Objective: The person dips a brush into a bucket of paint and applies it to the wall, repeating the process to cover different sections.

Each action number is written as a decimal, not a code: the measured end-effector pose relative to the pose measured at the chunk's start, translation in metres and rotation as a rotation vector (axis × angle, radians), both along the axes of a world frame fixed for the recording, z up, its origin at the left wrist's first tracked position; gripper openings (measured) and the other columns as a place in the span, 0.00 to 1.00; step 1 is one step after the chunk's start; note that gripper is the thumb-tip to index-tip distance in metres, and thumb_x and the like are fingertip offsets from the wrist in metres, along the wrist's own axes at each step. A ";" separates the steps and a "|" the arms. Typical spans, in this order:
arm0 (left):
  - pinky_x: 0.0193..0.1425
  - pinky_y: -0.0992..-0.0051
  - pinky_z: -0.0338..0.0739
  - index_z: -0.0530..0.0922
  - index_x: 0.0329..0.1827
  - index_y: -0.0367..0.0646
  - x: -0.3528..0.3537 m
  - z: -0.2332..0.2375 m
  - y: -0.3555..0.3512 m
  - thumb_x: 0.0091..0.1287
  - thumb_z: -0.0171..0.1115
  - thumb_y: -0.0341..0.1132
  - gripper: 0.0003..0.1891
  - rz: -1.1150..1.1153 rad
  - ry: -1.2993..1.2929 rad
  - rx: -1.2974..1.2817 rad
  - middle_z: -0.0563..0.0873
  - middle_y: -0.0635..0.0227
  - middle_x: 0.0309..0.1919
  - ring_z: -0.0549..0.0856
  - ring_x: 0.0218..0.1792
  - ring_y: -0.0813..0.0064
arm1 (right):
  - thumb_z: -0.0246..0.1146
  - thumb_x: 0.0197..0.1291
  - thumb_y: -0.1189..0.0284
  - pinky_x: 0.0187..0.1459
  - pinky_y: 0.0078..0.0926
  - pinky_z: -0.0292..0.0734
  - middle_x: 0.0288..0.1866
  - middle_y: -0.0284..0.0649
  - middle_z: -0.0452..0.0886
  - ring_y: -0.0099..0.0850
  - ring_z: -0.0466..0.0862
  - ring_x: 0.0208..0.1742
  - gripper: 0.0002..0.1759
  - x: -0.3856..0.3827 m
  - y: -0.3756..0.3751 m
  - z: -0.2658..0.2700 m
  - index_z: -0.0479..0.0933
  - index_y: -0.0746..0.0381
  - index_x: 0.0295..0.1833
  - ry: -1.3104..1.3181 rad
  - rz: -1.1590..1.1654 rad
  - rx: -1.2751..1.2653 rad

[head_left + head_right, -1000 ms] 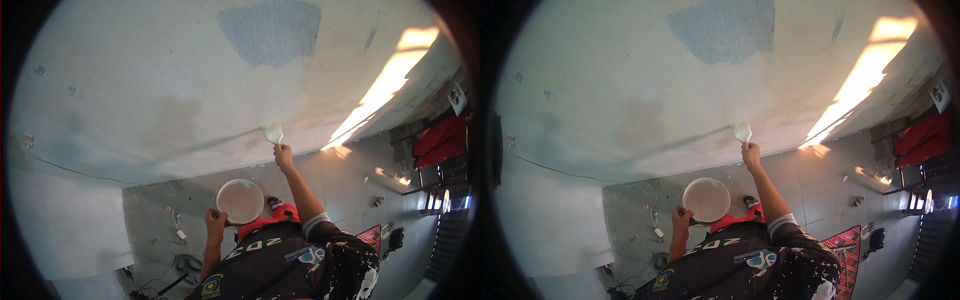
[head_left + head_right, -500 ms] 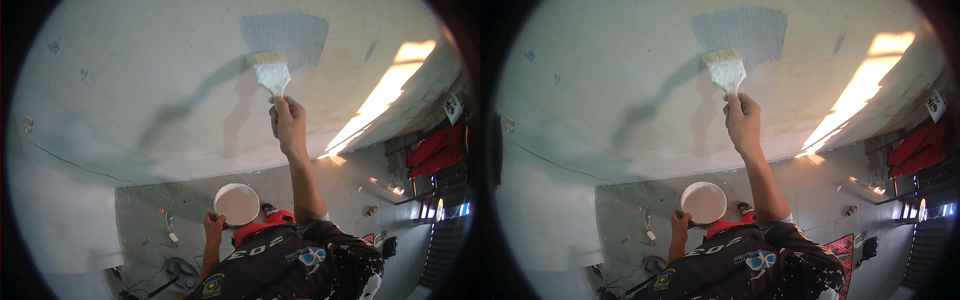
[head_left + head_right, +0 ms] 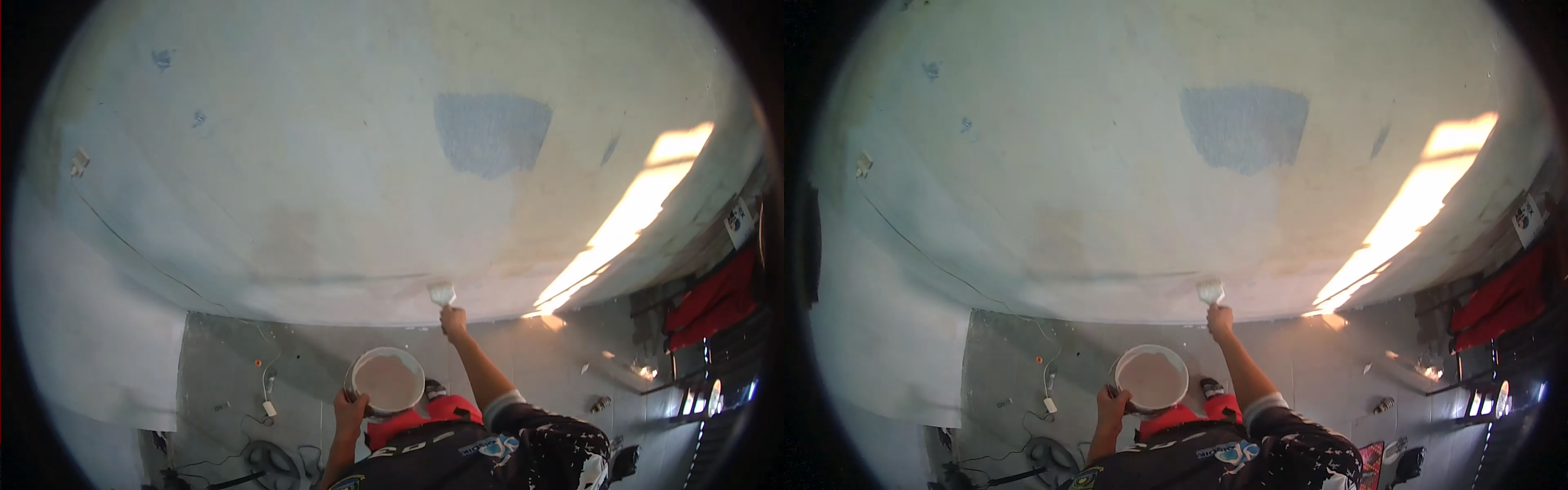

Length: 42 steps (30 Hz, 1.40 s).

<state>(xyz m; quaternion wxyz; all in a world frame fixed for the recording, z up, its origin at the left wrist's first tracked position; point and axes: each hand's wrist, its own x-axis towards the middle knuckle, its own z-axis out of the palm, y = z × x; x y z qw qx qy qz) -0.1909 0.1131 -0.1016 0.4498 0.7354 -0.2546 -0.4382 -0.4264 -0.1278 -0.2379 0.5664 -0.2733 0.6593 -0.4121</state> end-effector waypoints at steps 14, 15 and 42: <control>0.25 0.74 0.73 0.73 0.34 0.37 0.040 -0.016 0.081 0.50 0.68 0.30 0.13 0.014 0.040 -0.083 0.77 0.68 0.27 0.78 0.24 0.76 | 0.57 0.71 0.59 0.16 0.21 0.58 0.18 0.30 0.69 0.19 0.65 0.14 0.19 -0.024 0.190 0.142 0.77 0.62 0.32 -0.149 0.556 -0.113; 0.31 0.72 0.76 0.75 0.40 0.33 0.042 -0.024 0.091 0.50 0.67 0.30 0.16 0.011 0.043 -0.066 0.80 0.64 0.32 0.81 0.30 0.73 | 0.57 0.71 0.59 0.17 0.21 0.59 0.19 0.30 0.69 0.18 0.66 0.15 0.19 -0.018 0.198 0.145 0.78 0.62 0.33 -0.159 0.638 -0.119; 0.28 0.70 0.78 0.78 0.42 0.32 0.066 -0.043 0.230 0.53 0.70 0.33 0.17 0.082 -0.051 -0.056 0.84 0.63 0.26 0.83 0.24 0.72 | 0.64 0.66 0.55 0.31 0.32 0.72 0.21 0.38 0.77 0.24 0.73 0.24 0.18 0.049 0.300 0.148 0.84 0.60 0.39 0.349 1.353 -0.523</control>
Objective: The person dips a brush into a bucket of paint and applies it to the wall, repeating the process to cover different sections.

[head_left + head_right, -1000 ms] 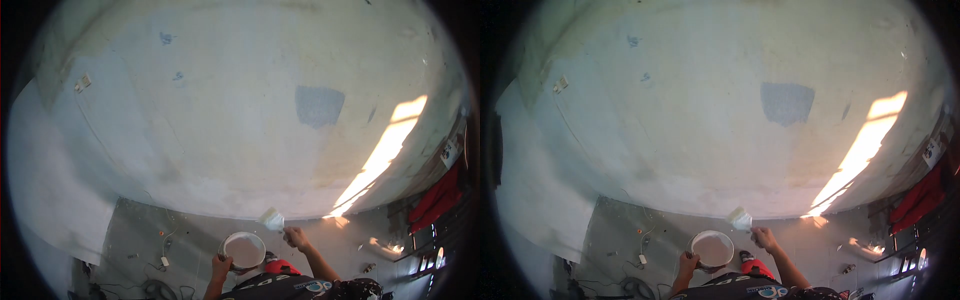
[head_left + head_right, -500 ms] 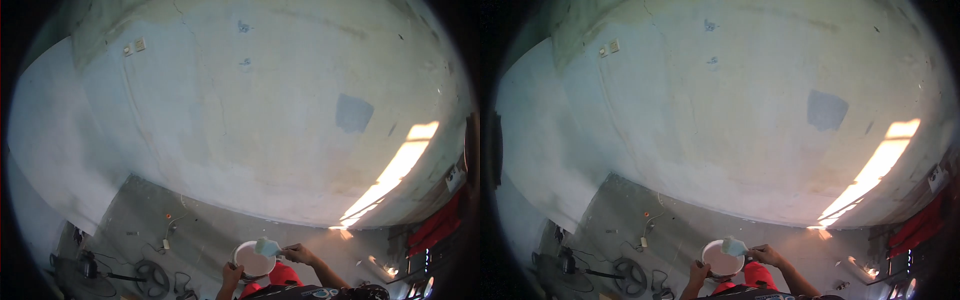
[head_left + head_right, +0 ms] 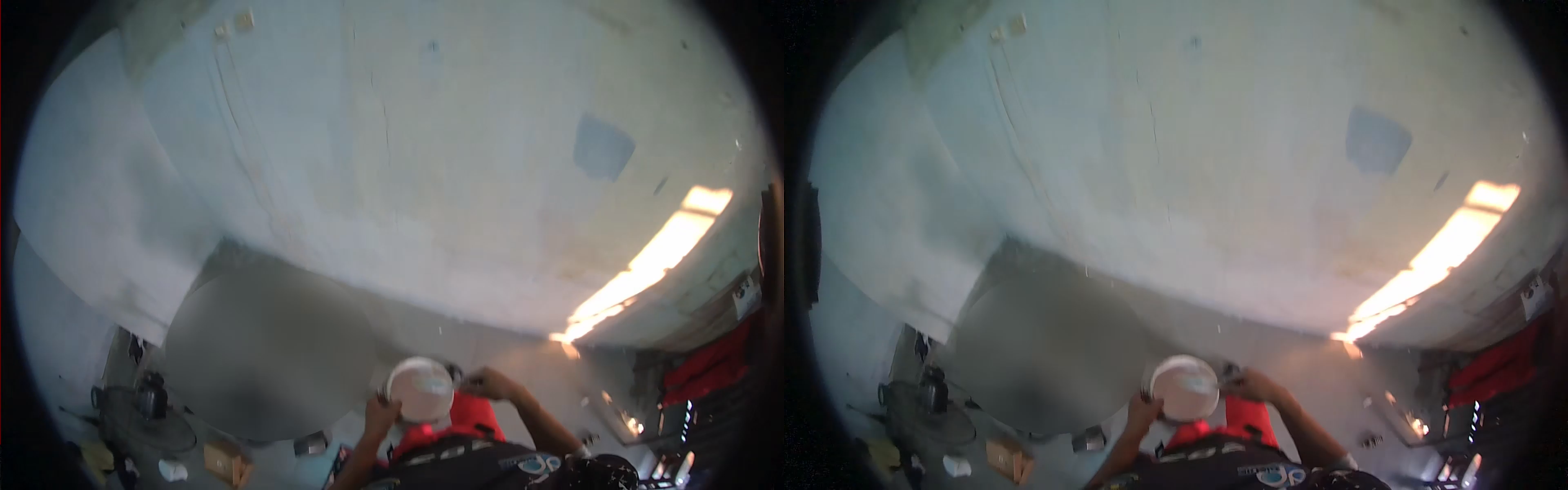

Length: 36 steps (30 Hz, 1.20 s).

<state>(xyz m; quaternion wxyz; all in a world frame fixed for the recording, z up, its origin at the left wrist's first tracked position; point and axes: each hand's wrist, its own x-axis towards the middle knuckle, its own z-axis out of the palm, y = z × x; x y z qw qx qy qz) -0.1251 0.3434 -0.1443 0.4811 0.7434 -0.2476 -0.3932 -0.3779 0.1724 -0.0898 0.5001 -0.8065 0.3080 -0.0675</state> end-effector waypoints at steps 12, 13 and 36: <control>0.32 0.75 0.76 0.76 0.47 0.33 -0.010 0.028 -0.011 0.53 0.65 0.29 0.18 -0.165 0.099 -0.009 0.81 0.66 0.30 0.80 0.29 0.78 | 0.61 0.53 0.71 0.43 0.43 0.80 0.31 0.46 0.84 0.45 0.86 0.38 0.07 0.056 0.021 0.035 0.85 0.56 0.33 0.404 0.428 -0.598; 0.32 0.77 0.76 0.76 0.48 0.35 -0.010 0.033 -0.010 0.54 0.63 0.27 0.17 -0.172 0.134 -0.016 0.80 0.70 0.31 0.80 0.29 0.80 | 0.61 0.53 0.71 0.43 0.43 0.80 0.31 0.46 0.84 0.45 0.86 0.38 0.07 0.063 0.022 0.030 0.85 0.56 0.33 0.407 0.430 -0.594; 0.35 0.76 0.72 0.76 0.39 0.37 0.010 0.042 -0.021 0.52 0.62 0.28 0.11 -0.334 0.066 -0.011 0.77 0.72 0.28 0.75 0.30 0.82 | 0.63 0.55 0.72 0.38 0.37 0.85 0.41 0.50 0.85 0.42 0.88 0.41 0.14 0.114 0.040 -0.024 0.82 0.62 0.47 0.606 0.374 -0.584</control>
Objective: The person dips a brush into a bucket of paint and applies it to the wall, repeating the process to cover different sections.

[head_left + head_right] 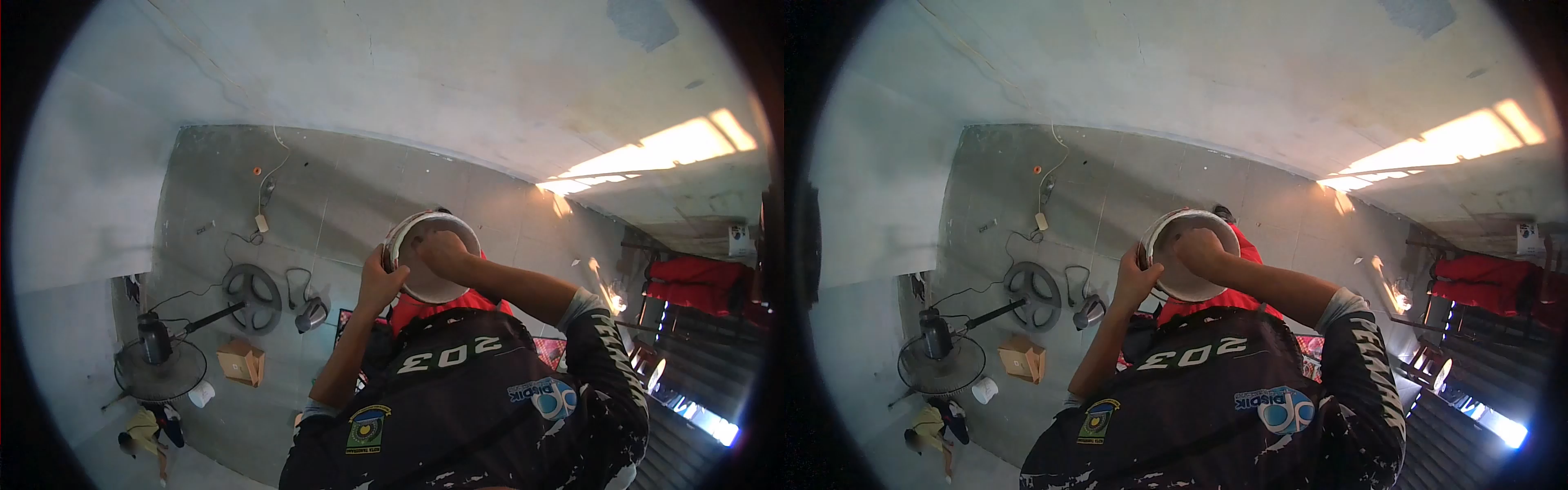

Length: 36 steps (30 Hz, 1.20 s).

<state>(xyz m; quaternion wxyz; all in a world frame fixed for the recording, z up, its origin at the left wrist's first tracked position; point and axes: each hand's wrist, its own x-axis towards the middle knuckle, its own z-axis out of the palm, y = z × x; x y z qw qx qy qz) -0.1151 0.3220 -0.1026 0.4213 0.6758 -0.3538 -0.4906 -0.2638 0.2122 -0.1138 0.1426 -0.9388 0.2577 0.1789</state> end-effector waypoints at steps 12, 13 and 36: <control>0.31 0.70 0.72 0.72 0.31 0.36 -0.010 0.013 -0.010 0.51 0.62 0.34 0.11 0.129 -0.184 -0.063 0.77 0.65 0.23 0.77 0.24 0.74 | 0.62 0.51 0.71 0.38 0.39 0.83 0.37 0.47 0.87 0.43 0.88 0.38 0.07 -0.020 -0.012 0.015 0.86 0.60 0.30 -0.029 0.030 0.003; 0.31 0.69 0.73 0.72 0.30 0.35 -0.010 0.017 -0.011 0.51 0.62 0.35 0.12 0.148 -0.225 -0.093 0.78 0.63 0.22 0.77 0.24 0.71 | 0.62 0.51 0.71 0.38 0.39 0.83 0.37 0.47 0.87 0.43 0.88 0.38 0.07 -0.019 -0.017 0.034 0.86 0.60 0.30 -0.031 0.035 -0.002; 0.44 0.59 0.78 0.80 0.39 0.34 0.021 -0.002 -0.089 0.49 0.65 0.41 0.19 0.119 -0.410 0.013 0.85 0.48 0.32 0.86 0.37 0.48 | 0.54 0.73 0.64 0.12 0.17 0.55 0.23 0.31 0.76 0.16 0.63 0.12 0.13 -0.133 -0.044 -0.009 0.78 0.62 0.44 -0.635 -1.065 1.647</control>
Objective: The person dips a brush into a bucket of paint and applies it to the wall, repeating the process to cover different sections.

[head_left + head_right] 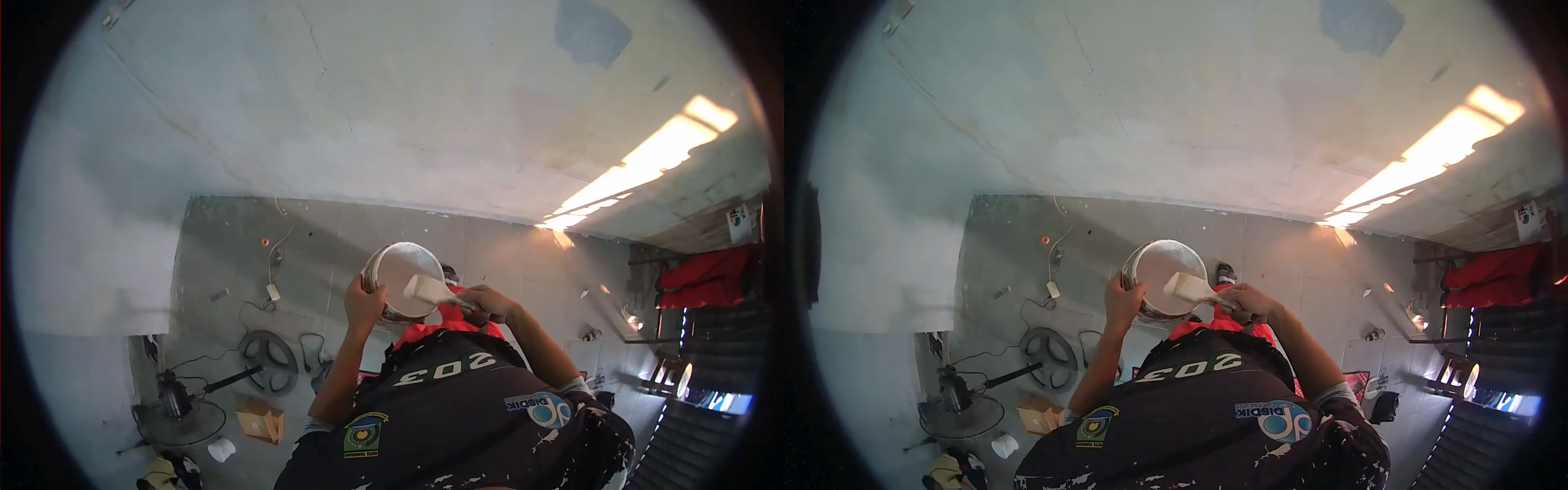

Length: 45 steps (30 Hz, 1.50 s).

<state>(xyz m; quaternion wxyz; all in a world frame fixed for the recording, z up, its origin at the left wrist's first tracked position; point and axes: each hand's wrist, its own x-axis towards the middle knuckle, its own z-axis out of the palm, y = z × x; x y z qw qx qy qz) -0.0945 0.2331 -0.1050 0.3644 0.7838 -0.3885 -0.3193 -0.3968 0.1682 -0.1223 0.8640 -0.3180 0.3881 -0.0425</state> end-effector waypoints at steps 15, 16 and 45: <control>0.33 0.68 0.74 0.77 0.32 0.32 -0.036 0.005 -0.134 0.51 0.69 0.36 0.15 -0.186 0.171 -0.235 0.81 0.62 0.24 0.78 0.29 0.74 | 0.52 0.72 0.63 0.15 0.18 0.56 0.20 0.26 0.68 0.16 0.64 0.15 0.14 -0.060 -0.087 -0.028 0.80 0.60 0.45 -0.166 -0.209 -0.155; 0.33 0.68 0.74 0.77 0.32 0.32 -0.041 0.011 -0.142 0.52 0.69 0.36 0.15 -0.179 0.226 -0.243 0.81 0.62 0.24 0.78 0.29 0.76 | 0.53 0.71 0.63 0.18 0.18 0.63 0.25 0.29 0.73 0.18 0.69 0.19 0.15 -0.057 -0.092 -0.028 0.80 0.62 0.48 -0.109 -0.261 -0.211; 0.34 0.70 0.75 0.75 0.32 0.32 0.001 0.024 -0.261 0.48 0.70 0.34 0.16 -0.284 0.193 -0.149 0.81 0.63 0.26 0.80 0.29 0.74 | 0.54 0.73 0.62 0.21 0.17 0.61 0.24 0.28 0.71 0.15 0.68 0.22 0.15 -0.036 -0.275 0.400 0.77 0.64 0.43 0.233 -1.146 -1.516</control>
